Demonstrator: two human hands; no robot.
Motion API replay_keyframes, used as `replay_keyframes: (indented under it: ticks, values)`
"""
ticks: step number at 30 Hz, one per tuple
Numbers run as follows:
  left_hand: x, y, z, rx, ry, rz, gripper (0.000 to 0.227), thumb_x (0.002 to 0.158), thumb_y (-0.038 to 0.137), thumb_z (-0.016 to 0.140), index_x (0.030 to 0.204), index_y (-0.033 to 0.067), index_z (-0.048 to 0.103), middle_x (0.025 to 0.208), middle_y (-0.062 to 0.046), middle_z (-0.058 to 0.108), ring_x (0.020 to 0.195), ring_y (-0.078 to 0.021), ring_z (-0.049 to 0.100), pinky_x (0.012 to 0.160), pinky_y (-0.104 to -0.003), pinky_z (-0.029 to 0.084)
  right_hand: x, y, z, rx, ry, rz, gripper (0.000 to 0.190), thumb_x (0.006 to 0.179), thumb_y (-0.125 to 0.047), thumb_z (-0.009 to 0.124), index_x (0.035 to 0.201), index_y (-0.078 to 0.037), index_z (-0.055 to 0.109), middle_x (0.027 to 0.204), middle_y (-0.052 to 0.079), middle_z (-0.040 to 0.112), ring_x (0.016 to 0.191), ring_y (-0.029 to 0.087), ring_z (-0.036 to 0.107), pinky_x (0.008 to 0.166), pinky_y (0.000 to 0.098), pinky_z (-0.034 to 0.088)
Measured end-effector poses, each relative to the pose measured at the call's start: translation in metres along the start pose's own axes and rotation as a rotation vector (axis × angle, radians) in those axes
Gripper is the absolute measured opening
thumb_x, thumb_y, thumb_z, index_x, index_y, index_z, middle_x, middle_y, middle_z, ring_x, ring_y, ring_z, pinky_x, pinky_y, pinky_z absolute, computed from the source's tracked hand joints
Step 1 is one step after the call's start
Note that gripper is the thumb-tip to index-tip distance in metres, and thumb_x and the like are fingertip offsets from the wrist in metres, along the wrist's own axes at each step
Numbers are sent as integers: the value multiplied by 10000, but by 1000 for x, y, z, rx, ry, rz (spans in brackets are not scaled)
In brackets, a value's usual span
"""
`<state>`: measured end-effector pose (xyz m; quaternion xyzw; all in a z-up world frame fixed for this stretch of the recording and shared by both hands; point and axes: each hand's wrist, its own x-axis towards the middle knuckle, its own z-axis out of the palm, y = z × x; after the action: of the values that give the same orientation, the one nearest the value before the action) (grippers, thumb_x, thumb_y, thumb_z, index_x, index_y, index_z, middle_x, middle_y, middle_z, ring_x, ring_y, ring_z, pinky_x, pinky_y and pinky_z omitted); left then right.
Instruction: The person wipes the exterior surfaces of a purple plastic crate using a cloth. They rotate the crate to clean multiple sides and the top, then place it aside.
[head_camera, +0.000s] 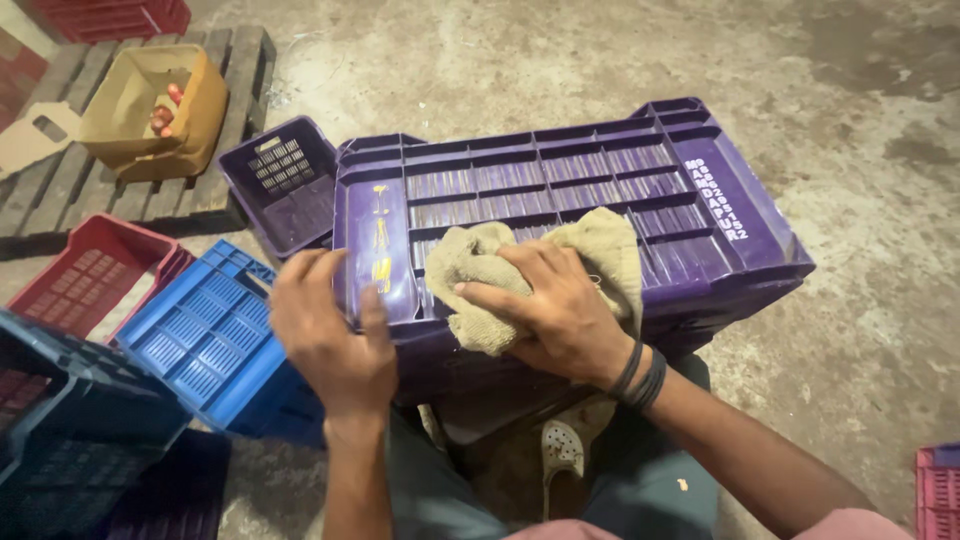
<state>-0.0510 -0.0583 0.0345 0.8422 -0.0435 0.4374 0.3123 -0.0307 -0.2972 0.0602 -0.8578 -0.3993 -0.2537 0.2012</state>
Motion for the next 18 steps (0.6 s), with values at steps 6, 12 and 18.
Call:
replay_keyframes:
  ticks: [6,12,18]
  values:
    - [27,5,1,171,-327,-6,414,928,352,686,1225,65,717,1398,-180,598,1279,-401,542,1003,-521,409,-7,39,-19,26,105,56,600,708,-136,883,1268,-186,674,1246,179,630,1094,351,640,916,456,538]
    - [16,-5,-21,-133,-430,-44,587,747,368,846,1223,47,720,1429,-178,596,1226,-392,607,995,-455,492,-14,95,-59,-327,165,556,591,729,-18,806,1291,-161,690,1132,171,611,1073,409,589,911,490,511]
    - [-15,-5,-20,-274,-239,-105,650,587,290,942,1139,32,715,1346,-148,653,1218,-341,651,1014,-411,538,-2,95,-11,-538,173,697,587,772,-87,801,1329,-208,659,1099,217,552,960,438,551,774,533,478]
